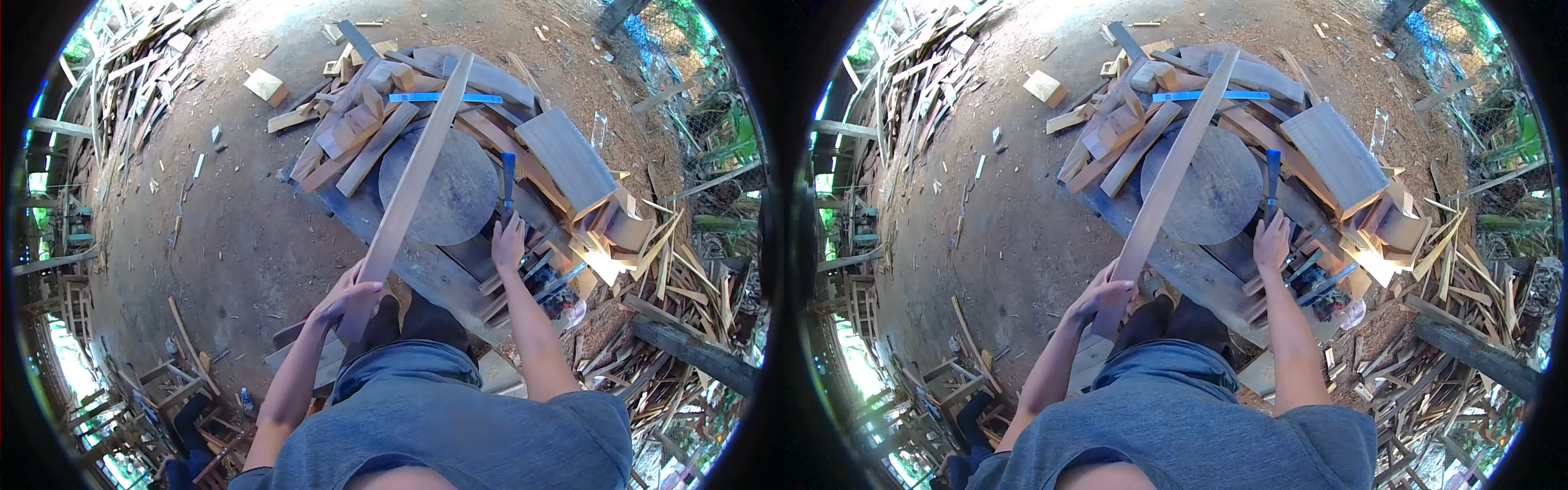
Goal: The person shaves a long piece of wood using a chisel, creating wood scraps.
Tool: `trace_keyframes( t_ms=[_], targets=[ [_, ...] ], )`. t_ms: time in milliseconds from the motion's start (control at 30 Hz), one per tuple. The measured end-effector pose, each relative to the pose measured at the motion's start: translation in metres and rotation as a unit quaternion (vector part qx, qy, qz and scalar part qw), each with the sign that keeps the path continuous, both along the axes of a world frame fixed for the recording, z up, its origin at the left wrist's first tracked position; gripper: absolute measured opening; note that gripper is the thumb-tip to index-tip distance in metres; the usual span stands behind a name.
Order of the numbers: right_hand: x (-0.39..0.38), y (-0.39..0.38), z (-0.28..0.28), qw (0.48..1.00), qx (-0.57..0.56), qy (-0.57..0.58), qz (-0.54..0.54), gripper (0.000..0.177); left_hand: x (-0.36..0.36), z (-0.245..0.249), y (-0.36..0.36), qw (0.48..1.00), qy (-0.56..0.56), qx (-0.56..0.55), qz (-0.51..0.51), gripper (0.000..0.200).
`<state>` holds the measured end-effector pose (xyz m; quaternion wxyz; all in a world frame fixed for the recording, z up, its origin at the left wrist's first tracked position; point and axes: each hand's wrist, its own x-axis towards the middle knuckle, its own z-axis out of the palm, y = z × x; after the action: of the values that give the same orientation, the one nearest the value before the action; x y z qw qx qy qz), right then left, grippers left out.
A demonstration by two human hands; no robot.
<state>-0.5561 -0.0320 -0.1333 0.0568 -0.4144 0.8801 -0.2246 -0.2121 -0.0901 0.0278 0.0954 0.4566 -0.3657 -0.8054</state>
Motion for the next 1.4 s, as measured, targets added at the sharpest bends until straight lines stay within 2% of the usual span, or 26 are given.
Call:
trace_keyframes(
  t_ms=[33,100,133,200,233,300,367,400,533,600,633,700,767,833,1033,1100,1167,1267,1300,1367,1400],
  targets=[
    [-0.004,0.002,-0.001,1.000,0.015,0.000,-0.005,0.052,-0.009,-0.006,-0.002,1.000,-0.001,0.002,0.003,0.063],
    [-0.008,0.006,-0.001,1.000,0.023,-0.017,-0.012,0.051,-0.026,-0.026,-0.006,0.986,-0.052,-0.153,-0.025,0.066],
    [-0.007,0.008,-0.001,1.000,0.011,-0.012,-0.018,0.051,-0.032,-0.043,-0.005,0.987,-0.053,-0.149,-0.023,0.066],
    [-0.005,0.010,-0.002,1.000,0.001,-0.007,-0.021,0.051,-0.046,-0.074,-0.004,0.922,-0.113,-0.368,-0.038,0.071],
    [-0.003,0.011,-0.002,1.000,-0.013,-0.006,-0.009,0.051,-0.058,-0.071,-0.004,0.923,-0.115,-0.365,-0.036,0.071],
    [0.003,0.015,-0.002,1.000,-0.023,-0.005,0.008,0.051,-0.076,-0.065,-0.001,0.883,-0.335,-0.306,-0.118,0.077],
    [0.008,0.019,0.003,0.998,-0.045,-0.009,0.045,0.052,-0.071,-0.098,0.010,0.886,-0.312,-0.331,-0.085,0.077],
    [0.012,0.021,0.006,0.998,-0.045,-0.012,0.052,0.052,-0.073,-0.103,0.012,0.885,-0.288,-0.360,-0.056,0.078],
    [0.025,0.030,0.013,0.995,-0.049,-0.014,0.088,0.051,-0.070,-0.116,0.022,0.883,-0.253,-0.393,-0.039,0.075],
    [0.030,0.036,0.020,0.992,-0.039,-0.056,0.104,0.051,-0.067,-0.124,0.024,0.970,-0.151,-0.184,0.044,0.060],
    [0.031,0.037,0.024,0.989,-0.030,-0.093,0.114,0.051,-0.057,-0.134,0.024,0.970,-0.152,-0.184,0.046,0.060],
    [0.037,0.039,0.029,0.988,-0.034,-0.074,0.128,0.051,-0.038,-0.142,0.022,0.994,-0.065,0.081,-0.016,0.059],
    [0.044,0.041,0.033,0.988,-0.037,-0.053,0.140,0.050,-0.035,-0.137,0.030,0.993,-0.066,0.096,0.001,0.060],
    [0.054,0.041,0.040,0.985,-0.032,-0.089,0.143,0.049,-0.034,-0.134,0.035,0.991,-0.067,0.113,0.014,0.062],
    [0.093,0.047,0.058,0.981,-0.026,-0.126,0.143,0.050,-0.055,-0.147,0.062,0.996,-0.027,0.080,-0.001,0.062],
    [0.109,0.054,0.064,0.974,-0.028,-0.177,0.140,0.051,-0.062,-0.151,0.074,0.998,-0.013,0.063,0.019,0.061],
    [0.121,0.060,0.073,0.974,-0.005,-0.174,0.148,0.054,-0.064,-0.159,0.079,0.998,-0.007,0.069,0.013,0.060],
    [0.138,0.067,0.088,0.976,-0.067,-0.132,0.163,0.055,-0.067,-0.191,0.094,0.995,0.012,0.103,0.001,0.074],
    [0.141,0.071,0.095,0.977,-0.053,-0.116,0.171,0.054,-0.066,-0.191,0.092,0.995,0.006,0.101,-0.006,0.074],
    [0.151,0.078,0.102,0.980,-0.033,-0.096,0.169,0.052,-0.068,-0.187,0.095,0.986,0.024,0.164,-0.003,0.075],
    [0.155,0.083,0.106,0.982,0.018,-0.104,0.155,0.050,-0.069,-0.187,0.103,0.985,0.029,0.173,-0.007,0.075]
  ],
)
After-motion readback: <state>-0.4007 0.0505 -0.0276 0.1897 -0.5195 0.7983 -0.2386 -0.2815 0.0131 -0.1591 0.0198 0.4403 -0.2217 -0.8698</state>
